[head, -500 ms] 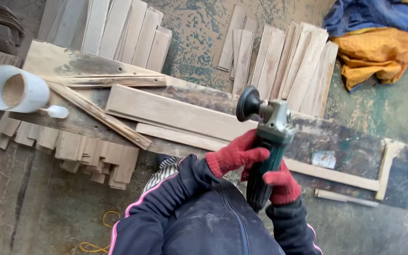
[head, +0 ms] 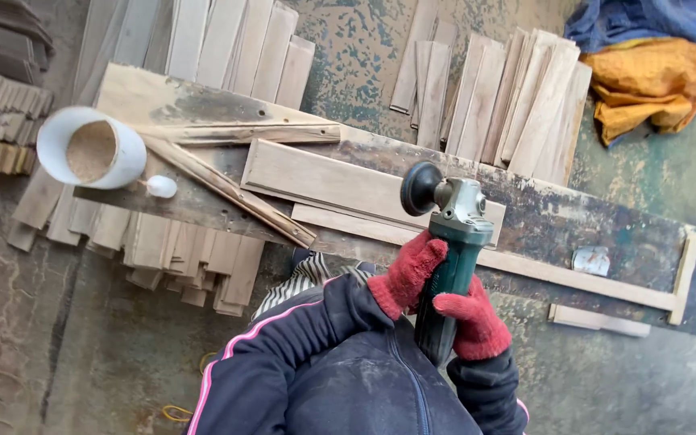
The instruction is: Sanding a piece of wood using an angle grinder with a sanding disc and then manually with sandpaper.
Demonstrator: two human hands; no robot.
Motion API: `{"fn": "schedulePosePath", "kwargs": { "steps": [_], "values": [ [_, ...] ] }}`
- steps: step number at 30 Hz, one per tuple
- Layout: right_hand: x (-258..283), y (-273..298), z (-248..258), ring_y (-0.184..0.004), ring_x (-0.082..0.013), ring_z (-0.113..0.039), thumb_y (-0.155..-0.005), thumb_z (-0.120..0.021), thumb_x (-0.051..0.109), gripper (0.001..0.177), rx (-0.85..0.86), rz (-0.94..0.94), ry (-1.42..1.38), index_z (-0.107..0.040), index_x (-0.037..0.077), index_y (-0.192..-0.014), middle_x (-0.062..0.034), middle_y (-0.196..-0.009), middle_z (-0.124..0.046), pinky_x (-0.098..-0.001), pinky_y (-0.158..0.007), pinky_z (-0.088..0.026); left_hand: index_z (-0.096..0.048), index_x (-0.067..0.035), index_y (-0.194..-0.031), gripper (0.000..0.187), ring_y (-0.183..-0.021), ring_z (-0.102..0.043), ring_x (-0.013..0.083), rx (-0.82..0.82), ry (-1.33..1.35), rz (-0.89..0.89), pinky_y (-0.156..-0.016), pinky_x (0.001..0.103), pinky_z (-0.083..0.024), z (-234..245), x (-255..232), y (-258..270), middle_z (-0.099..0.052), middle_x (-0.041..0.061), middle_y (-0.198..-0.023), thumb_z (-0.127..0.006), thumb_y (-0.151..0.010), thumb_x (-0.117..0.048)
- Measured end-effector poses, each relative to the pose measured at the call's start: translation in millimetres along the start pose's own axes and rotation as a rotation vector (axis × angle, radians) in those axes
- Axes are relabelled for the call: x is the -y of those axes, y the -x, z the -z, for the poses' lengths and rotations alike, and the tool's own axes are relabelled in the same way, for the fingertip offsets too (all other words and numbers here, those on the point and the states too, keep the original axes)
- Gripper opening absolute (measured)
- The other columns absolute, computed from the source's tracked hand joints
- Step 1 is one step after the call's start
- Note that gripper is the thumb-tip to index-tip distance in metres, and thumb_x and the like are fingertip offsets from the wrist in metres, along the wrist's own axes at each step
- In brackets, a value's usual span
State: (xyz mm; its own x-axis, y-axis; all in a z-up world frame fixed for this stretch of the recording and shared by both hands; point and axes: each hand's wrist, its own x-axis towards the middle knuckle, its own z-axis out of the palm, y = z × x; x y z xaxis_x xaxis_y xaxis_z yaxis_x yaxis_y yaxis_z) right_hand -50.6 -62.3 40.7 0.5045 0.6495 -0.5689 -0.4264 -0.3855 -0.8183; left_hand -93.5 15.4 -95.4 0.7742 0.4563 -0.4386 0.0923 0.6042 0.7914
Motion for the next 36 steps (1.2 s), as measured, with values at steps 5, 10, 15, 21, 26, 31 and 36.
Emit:
{"fn": "schedulePosePath", "kwargs": {
  "steps": [5, 10, 15, 21, 26, 31, 36],
  "values": [
    [-19.3, 11.3, 17.4, -0.071, -0.0327, -0.066, -0.058, -0.080, -0.003, 0.057, -0.088, -0.055, -0.149, -0.067, 0.000, -0.113, -0.0213, -0.085, -0.069, -0.0426, -0.067, -0.054, -0.062, -0.003, -0.127, 0.053, -0.097, -0.066, 0.0345, 0.167, 0.244, -0.042, -0.090, 0.045, -0.053, -17.1, -41.6, 27.1, -0.068, 0.025, -0.106, -0.052, -0.104, -0.050],
    [-3.5, 15.7, 21.7, -0.067, -0.0275, -0.071, -0.044, -0.097, 0.005, 0.068, -0.220, -0.004, 0.058, -0.073, 0.010, -0.107, -0.0163, -0.078, -0.073, -0.0376, -0.063, -0.057, -0.055, 0.000, -0.140, 0.077, -0.126, -0.057, 0.0375, 0.006, 0.230, 0.248, -0.114, 0.052, -0.041, -55.7, -71.7, 42.7, -0.061, 0.029, -0.126, -0.056, -0.097, -0.064],
    [0.4, -1.7, 42.2, -0.080, -0.0359, -0.072, -0.053, -0.098, 0.029, 0.063, -0.259, -0.184, 0.519, -0.070, 0.007, -0.105, -0.0179, -0.080, -0.070, -0.0467, -0.074, -0.055, -0.056, -0.007, -0.136, 0.080, -0.106, -0.069, 0.0339, 0.028, 0.175, 0.142, -0.091, 0.049, -0.060, -73.4, -34.7, 20.1, -0.069, 0.021, -0.113, -0.090, -0.073, -0.042],
    [-68.9, -7.3, 89.3, -0.079, -0.0252, -0.066, -0.042, -0.099, 0.015, 0.071, -0.075, -0.041, 0.207, -0.073, 0.008, -0.107, -0.0130, -0.083, -0.070, -0.0403, -0.069, -0.056, -0.069, -0.007, -0.117, 0.069, -0.092, -0.074, 0.0279, -0.175, 0.324, 0.087, -0.082, 0.044, -0.062, -52.4, 24.0, -11.5, -0.075, 0.015, -0.097, -0.102, -0.057, -0.019],
    [-82.0, -29.1, 71.7, -0.063, -0.0338, -0.070, -0.045, -0.097, 0.005, 0.061, -0.074, -0.118, 0.136, -0.069, 0.002, -0.100, -0.0211, -0.074, -0.068, -0.0473, -0.054, -0.061, -0.068, -0.005, -0.116, 0.066, -0.086, -0.076, 0.0300, -0.224, 0.410, 0.117, -0.076, 0.045, -0.064, -25.4, 51.4, -26.0, -0.075, 0.016, -0.093, -0.101, -0.060, -0.017],
    [-93.5, -65.2, 42.7, -0.063, -0.0362, -0.072, -0.047, -0.097, 0.006, 0.060, -0.112, -0.066, 0.153, -0.065, 0.002, -0.097, -0.0225, -0.075, -0.067, -0.0525, -0.051, -0.062, -0.066, -0.006, -0.116, 0.072, -0.091, -0.074, 0.0336, -0.232, 0.238, 0.200, -0.081, 0.047, -0.061, -0.8, 38.2, -29.4, -0.073, 0.015, -0.094, -0.101, -0.054, -0.018],
    [-120.9, -79.7, 1.5, -0.064, -0.0411, -0.071, -0.047, -0.096, 0.003, 0.058, -0.194, -0.095, 0.022, -0.064, -0.004, -0.096, -0.0277, -0.077, -0.066, -0.0547, -0.052, -0.062, -0.066, -0.009, -0.116, 0.077, -0.095, -0.073, 0.0372, -0.272, 0.074, 0.334, -0.083, 0.047, -0.062, 45.7, 16.9, -28.8, -0.073, 0.016, -0.095, -0.100, -0.047, -0.018]
  ]
}}
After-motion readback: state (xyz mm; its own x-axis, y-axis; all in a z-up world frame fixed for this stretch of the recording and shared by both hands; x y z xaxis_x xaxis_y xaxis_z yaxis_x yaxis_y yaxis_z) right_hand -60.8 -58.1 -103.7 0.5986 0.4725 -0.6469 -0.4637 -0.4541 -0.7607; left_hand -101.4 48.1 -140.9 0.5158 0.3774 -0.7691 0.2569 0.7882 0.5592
